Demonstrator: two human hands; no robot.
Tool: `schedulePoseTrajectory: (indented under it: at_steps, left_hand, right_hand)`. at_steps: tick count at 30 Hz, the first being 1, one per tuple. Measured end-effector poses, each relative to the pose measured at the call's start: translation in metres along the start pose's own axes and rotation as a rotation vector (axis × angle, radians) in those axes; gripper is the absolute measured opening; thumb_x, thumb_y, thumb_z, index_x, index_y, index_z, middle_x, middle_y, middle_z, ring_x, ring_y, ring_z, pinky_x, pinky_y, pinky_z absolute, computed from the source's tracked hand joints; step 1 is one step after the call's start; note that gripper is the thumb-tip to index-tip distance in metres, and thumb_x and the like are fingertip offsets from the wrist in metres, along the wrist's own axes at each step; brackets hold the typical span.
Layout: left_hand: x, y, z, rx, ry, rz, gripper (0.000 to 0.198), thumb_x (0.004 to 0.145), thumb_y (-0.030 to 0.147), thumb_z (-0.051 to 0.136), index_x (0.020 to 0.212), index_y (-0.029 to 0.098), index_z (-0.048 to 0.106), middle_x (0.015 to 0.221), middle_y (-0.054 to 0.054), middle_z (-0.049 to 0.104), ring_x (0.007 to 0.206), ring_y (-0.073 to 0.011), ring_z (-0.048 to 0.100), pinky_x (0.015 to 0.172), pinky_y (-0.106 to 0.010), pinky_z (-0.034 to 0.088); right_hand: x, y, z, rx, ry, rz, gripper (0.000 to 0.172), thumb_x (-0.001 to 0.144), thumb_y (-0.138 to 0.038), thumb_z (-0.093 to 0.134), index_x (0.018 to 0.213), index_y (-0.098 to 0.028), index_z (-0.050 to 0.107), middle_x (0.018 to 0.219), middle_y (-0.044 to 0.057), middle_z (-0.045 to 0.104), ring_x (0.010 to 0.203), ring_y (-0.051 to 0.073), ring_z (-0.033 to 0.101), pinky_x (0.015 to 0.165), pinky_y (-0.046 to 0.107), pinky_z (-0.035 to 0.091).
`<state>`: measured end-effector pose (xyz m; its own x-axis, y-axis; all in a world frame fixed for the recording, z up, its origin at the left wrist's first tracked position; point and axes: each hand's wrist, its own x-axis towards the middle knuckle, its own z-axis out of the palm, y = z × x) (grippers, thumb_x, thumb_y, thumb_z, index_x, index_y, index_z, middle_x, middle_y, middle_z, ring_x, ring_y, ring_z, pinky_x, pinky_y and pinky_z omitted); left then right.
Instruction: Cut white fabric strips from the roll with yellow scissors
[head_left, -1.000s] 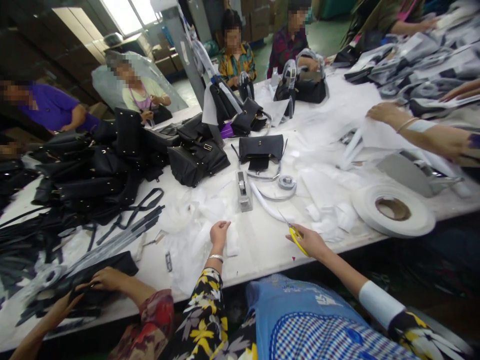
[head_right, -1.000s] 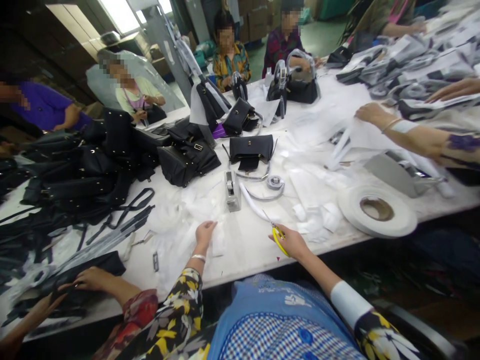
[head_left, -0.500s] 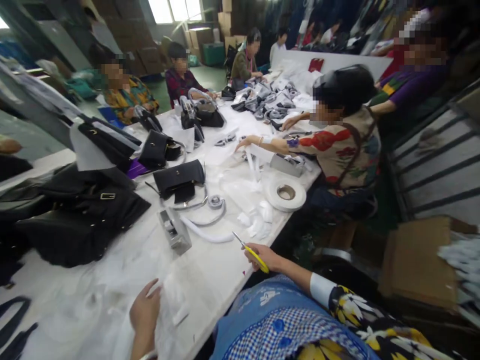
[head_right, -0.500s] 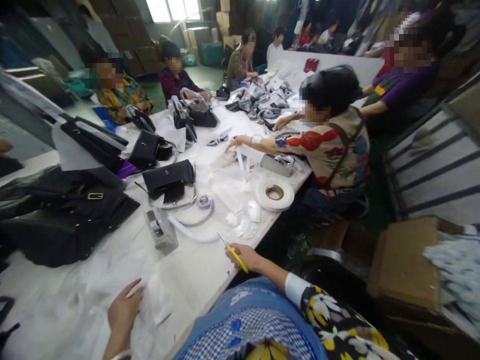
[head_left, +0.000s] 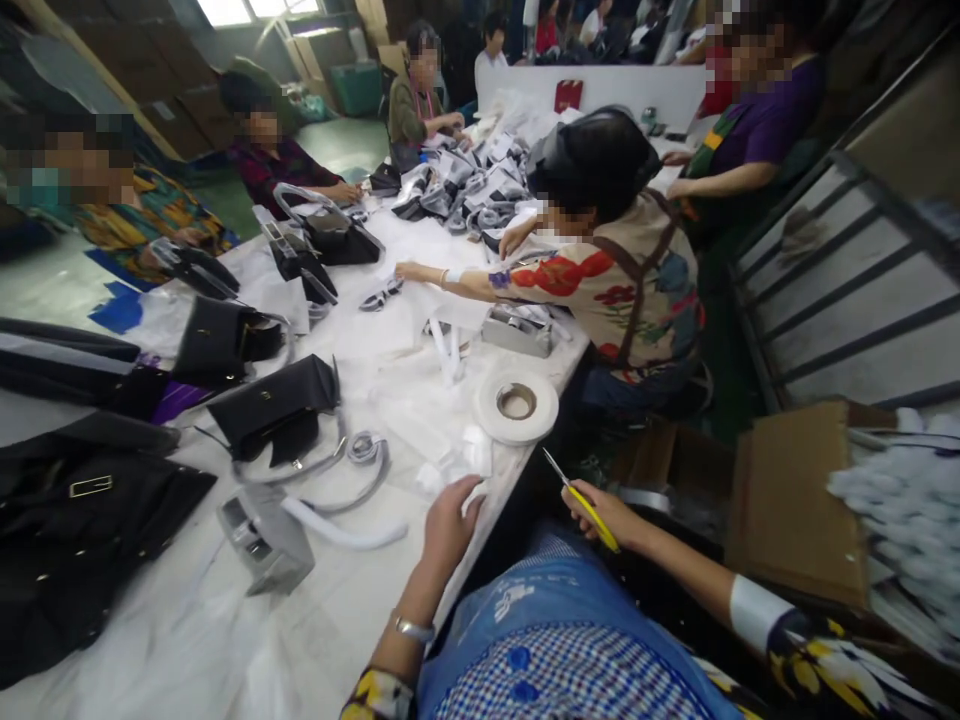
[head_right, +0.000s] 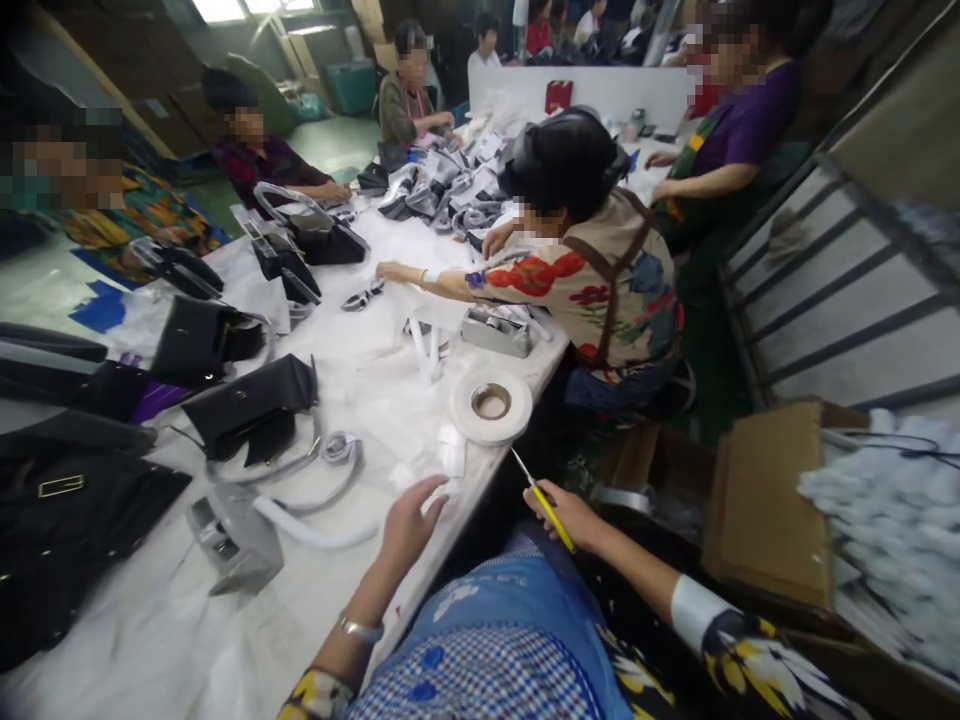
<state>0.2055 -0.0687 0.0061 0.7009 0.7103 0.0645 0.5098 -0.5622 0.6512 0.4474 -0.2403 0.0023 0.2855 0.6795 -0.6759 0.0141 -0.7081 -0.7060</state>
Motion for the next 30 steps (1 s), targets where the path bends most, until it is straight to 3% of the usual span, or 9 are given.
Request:
schedulePoseTrajectory:
  at_steps: [2,5,9,12,16,21,26,30]
  left_hand:
    - [0.05,0.023,0.035,0.119,-0.082,0.102,0.04,0.087,0.03,0.058,0.127,0.023,0.056,0.129,-0.009,0.062,0.119,-0.024,0.057,0.101,-0.041,0.048]
    - [0.112,0.036,0.078,0.32,-0.203,0.209,0.071,0.078,0.035,0.071,0.139,0.016,0.041,0.143,-0.017,0.047,0.135,-0.0305,0.04,0.11,-0.049,0.036]
    - [0.157,0.029,0.109,0.431,-0.268,0.273,0.097,0.066,0.042,0.08,0.142,0.009,0.03,0.147,-0.024,0.038,0.14,-0.0356,0.029,0.113,-0.053,0.026]
    - [0.164,0.024,0.115,0.407,-0.277,0.312,0.09,0.066,0.044,0.08,0.136,0.009,0.037,0.133,-0.022,0.052,0.132,-0.0353,0.042,0.112,-0.05,0.026]
    - [0.158,0.032,0.118,0.373,-0.266,0.268,0.066,0.073,0.044,0.073,0.123,0.012,0.046,0.106,-0.014,0.062,0.104,-0.0306,0.057,0.101,-0.046,0.038]
    - [0.151,0.045,0.129,0.341,-0.181,0.202,0.058,0.074,0.034,0.07,0.121,0.011,0.046,0.105,-0.015,0.058,0.102,-0.0307,0.054,0.097,-0.045,0.039]
    - [0.148,0.045,0.131,0.285,-0.163,0.193,0.061,0.072,0.03,0.067,0.124,0.009,0.044,0.104,-0.015,0.058,0.102,-0.0312,0.053,0.101,-0.047,0.035]
    - [0.149,0.044,0.132,0.272,-0.157,0.187,0.062,0.072,0.03,0.065,0.126,0.009,0.043,0.103,-0.015,0.058,0.101,-0.0316,0.053,0.103,-0.048,0.033]
  right_hand:
    - [0.011,0.002,-0.034,-0.057,-0.012,0.039,0.064,0.077,-0.076,0.048,0.112,-0.023,0.054,0.075,-0.001,0.057,0.055,0.008,0.053,0.046,0.016,0.044]
    - [0.03,-0.001,-0.078,-0.19,-0.061,0.067,0.064,0.08,-0.076,0.044,0.113,-0.023,0.057,0.071,0.0,0.058,0.053,0.009,0.054,0.044,0.017,0.041]
    - [0.053,-0.016,-0.111,-0.353,-0.162,0.083,0.065,0.081,-0.076,0.043,0.111,-0.021,0.06,0.062,0.0,0.056,0.051,0.011,0.056,0.043,0.018,0.04]
    - [0.063,-0.03,-0.119,-0.405,-0.234,0.107,0.065,0.079,-0.077,0.045,0.107,-0.02,0.061,0.061,0.0,0.057,0.051,0.012,0.057,0.043,0.019,0.04]
    - [0.068,-0.044,-0.121,-0.442,-0.293,0.116,0.062,0.078,-0.076,0.048,0.101,-0.02,0.062,0.065,0.001,0.059,0.05,0.012,0.057,0.043,0.019,0.041]
    - [0.069,-0.053,-0.125,-0.496,-0.287,0.129,0.06,0.078,-0.076,0.048,0.094,-0.02,0.063,0.069,0.002,0.061,0.052,0.01,0.056,0.042,0.018,0.039]
    - [0.068,-0.066,-0.123,-0.508,-0.264,0.264,0.065,0.075,-0.079,0.049,0.099,-0.019,0.063,0.068,0.002,0.059,0.047,0.009,0.054,0.039,0.018,0.04]
    - [0.063,-0.09,-0.12,-0.459,-0.253,0.389,0.069,0.072,-0.08,0.052,0.103,-0.019,0.063,0.068,0.002,0.059,0.045,0.009,0.052,0.038,0.02,0.044]
